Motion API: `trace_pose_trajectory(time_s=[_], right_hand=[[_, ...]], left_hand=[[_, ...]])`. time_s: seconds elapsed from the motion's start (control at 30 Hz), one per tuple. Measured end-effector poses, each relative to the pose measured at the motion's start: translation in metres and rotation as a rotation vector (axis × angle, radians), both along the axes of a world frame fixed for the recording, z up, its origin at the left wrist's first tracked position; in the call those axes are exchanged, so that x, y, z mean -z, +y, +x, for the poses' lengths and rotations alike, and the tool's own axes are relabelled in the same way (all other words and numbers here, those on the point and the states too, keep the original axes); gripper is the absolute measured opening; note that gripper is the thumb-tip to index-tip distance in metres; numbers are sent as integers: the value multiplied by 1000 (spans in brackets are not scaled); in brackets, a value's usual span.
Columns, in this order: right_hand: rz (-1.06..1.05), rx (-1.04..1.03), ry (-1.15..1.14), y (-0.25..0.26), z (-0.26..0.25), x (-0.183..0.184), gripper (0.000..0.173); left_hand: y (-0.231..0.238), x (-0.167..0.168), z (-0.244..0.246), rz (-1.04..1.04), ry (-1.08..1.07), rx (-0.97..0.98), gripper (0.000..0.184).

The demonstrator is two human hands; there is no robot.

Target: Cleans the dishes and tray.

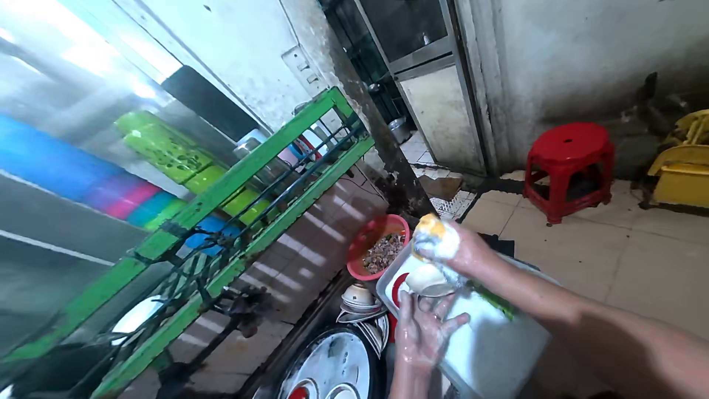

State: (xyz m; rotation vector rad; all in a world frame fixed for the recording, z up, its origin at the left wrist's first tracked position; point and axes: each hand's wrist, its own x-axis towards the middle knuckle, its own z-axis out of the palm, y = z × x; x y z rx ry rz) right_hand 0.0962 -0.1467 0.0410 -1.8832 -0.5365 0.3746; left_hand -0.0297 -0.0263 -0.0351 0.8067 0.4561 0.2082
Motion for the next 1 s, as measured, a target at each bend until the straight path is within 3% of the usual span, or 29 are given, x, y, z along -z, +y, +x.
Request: trace_pose_trajectory(time_s=[0.07,0.13,0.23,0.3,0.43,0.53,0.63,0.77,0.83,0.9,1.0], right_hand=[[23,-119,33,9,-21,22,58],[-76,-289,-4,13,-45,42,53],[-253,-433,-318,-3,-60,55,48],[-272,-402,-471,-14,-43,68,44],[-245,-324,-564,-1,-19,65,42],[-184,-470,-477,4,-48,53,45],[-92,-556,-623,-8,-52,62,29],[-206,-415,-729,-3,-15,72,25],[-193,-395,-736,10,-23,68,27],[-184,-519,-632,13,-46,57,34],[-167,-669,-689,2,-49,58,24]], left_hand=[[-2,-12,8,-92,-1,-117,66],[-7,-20,17,-1,-21,-235,49],[-2,-28,17,103,72,-358,33],[4,-33,11,64,97,-353,36],[-12,-25,14,27,88,-261,38],[-9,-24,15,51,46,-248,37],[9,-32,8,128,77,-318,33],[4,-28,8,82,107,-303,36],[-4,-26,12,63,116,-271,33],[2,-26,9,88,93,-231,35],[23,-29,0,127,50,-240,39]])
